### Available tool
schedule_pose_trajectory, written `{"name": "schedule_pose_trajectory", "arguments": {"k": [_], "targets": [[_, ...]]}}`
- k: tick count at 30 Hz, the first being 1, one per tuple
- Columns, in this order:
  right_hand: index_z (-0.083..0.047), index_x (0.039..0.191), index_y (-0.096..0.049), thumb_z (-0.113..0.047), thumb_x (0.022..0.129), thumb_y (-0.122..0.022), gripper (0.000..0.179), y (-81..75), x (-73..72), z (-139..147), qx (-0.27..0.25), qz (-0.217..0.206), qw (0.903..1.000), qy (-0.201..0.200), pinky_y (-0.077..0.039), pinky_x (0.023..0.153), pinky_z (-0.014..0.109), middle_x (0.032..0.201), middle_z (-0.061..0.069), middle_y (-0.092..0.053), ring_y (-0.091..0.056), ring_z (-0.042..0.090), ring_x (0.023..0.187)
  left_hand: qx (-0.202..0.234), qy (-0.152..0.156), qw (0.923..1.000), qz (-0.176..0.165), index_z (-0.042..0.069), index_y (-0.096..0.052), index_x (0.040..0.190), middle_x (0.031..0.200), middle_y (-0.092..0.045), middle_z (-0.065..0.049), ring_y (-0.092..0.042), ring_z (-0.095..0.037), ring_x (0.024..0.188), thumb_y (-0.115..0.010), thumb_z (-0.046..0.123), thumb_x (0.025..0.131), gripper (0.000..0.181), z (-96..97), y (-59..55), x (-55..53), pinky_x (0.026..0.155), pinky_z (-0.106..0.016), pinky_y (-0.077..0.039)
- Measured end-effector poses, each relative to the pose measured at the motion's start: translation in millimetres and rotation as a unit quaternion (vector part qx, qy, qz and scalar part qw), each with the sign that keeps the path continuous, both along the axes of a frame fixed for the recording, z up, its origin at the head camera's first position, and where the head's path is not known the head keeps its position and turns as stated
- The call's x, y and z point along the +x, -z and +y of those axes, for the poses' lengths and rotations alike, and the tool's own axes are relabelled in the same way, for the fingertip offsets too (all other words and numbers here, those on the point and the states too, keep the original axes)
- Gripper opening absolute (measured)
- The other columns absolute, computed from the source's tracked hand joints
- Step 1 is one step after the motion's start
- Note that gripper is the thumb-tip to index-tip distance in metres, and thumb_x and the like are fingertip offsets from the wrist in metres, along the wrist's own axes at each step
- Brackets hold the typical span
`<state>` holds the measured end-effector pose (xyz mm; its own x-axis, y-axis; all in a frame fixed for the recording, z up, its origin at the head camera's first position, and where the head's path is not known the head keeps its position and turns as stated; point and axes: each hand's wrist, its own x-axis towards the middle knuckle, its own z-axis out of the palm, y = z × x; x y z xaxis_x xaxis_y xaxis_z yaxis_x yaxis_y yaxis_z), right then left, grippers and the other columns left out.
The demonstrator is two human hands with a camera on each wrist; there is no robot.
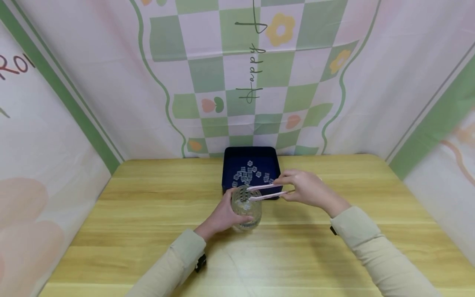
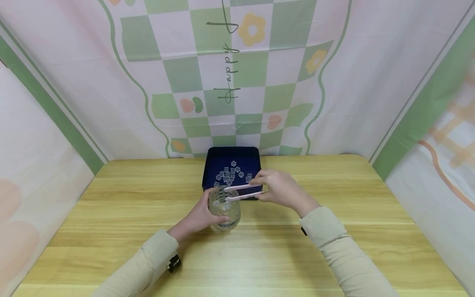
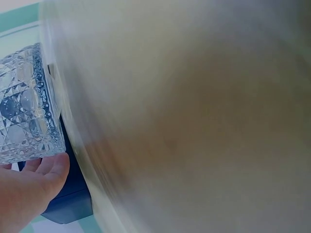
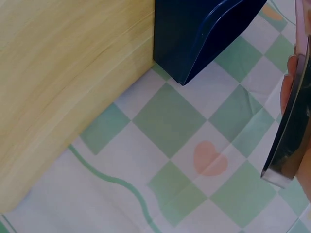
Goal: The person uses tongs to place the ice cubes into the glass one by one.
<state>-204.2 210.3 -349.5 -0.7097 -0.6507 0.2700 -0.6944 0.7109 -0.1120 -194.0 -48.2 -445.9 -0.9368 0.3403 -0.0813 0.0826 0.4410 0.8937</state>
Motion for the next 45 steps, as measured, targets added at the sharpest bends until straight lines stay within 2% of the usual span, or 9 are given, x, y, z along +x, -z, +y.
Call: {"name": "schedule_pose_trajectory", "arguments": {"k": [6,10,14,18,23,32,45], "targets": [[-0.008,0.109,-0.072,-0.017,0.077,-0.077,0.034,2.8,-1.8,-1,-0.027,-0.037,0.9989,0.011,-0.055,0.076,0.039,0.102,0.007,-0.068,-0.065,0.022,0.088,-0.011,-0.004,0.9999,-0.006,0.010,-0.023,0.147,0.146,-0.039,-0.017,-0.045,-0.033,0.129,-0.085,0.036,0.069,0.103,-1.4,-0.3,0.2,0.106,-0.051,-0.040],[-0.007,0.116,-0.068,-0.019,0.081,-0.074,0.038,2.4,-4.7,-3,-0.053,-0.070,0.9936,0.070,-0.054,0.077,0.042,0.110,0.013,-0.067,-0.065,0.028,0.093,-0.013,-0.008,0.9998,-0.009,0.012,-0.024,0.147,0.145,-0.040,-0.018,-0.045,-0.035,0.129,-0.085,0.037,0.069,0.102,-2.5,-0.8,0.0,0.106,-0.052,-0.040],[-0.005,0.118,-0.067,-0.020,0.083,-0.073,0.040,2.3,-13.6,-6,-0.041,-0.056,0.9888,0.132,-0.053,0.081,0.048,0.114,0.018,-0.066,-0.064,0.035,0.100,-0.009,-0.007,0.9999,-0.007,0.012,-0.024,0.146,0.144,-0.041,-0.019,-0.044,-0.035,0.130,-0.085,0.034,0.069,0.101,-2.9,-1.4,-0.2,0.106,-0.053,-0.039],[-0.004,0.117,-0.067,-0.020,0.083,-0.073,0.038,2.9,-24.3,-11,-0.003,-0.046,0.9864,0.158,-0.052,0.085,0.049,0.114,0.018,-0.067,-0.064,0.036,0.102,-0.007,-0.005,1.0000,-0.006,0.012,-0.024,0.146,0.144,-0.040,-0.019,-0.043,-0.036,0.131,-0.085,0.033,0.069,0.100,-3.3,-1.0,-0.1,0.107,-0.053,-0.039],[-0.005,0.113,-0.069,-0.018,0.081,-0.073,0.035,7.1,-34.8,-17,0.027,-0.072,0.9855,0.151,-0.052,0.085,0.048,0.112,0.016,-0.068,-0.065,0.034,0.100,-0.009,-0.001,0.9999,-0.007,0.012,-0.024,0.146,0.144,-0.041,-0.018,-0.044,-0.036,0.130,-0.086,0.034,0.069,0.102,-4.2,0.7,0.2,0.106,-0.053,-0.040],[-0.004,0.109,-0.071,-0.019,0.079,-0.077,0.034,15.1,-42.1,-26,0.068,-0.087,0.9885,0.104,-0.054,0.080,0.043,0.102,0.011,-0.068,-0.066,0.030,0.094,-0.008,0.003,1.0000,-0.001,0.010,-0.024,0.145,0.143,-0.042,-0.018,-0.044,-0.034,0.129,-0.086,0.033,0.068,0.101,-4.8,3.3,-1.1,0.107,-0.053,-0.038],[-0.007,0.111,-0.071,-0.021,0.079,-0.077,0.035,21.2,-51.0,-35,0.080,-0.124,0.9838,0.101,-0.053,0.083,0.043,0.105,0.009,-0.068,-0.065,0.030,0.099,-0.010,0.016,0.9998,0.000,0.010,-0.024,0.146,0.144,-0.039,-0.017,-0.043,-0.033,0.131,-0.084,0.033,0.071,0.099,-2.6,-3.5,1.3,0.108,-0.052,-0.038]]}}
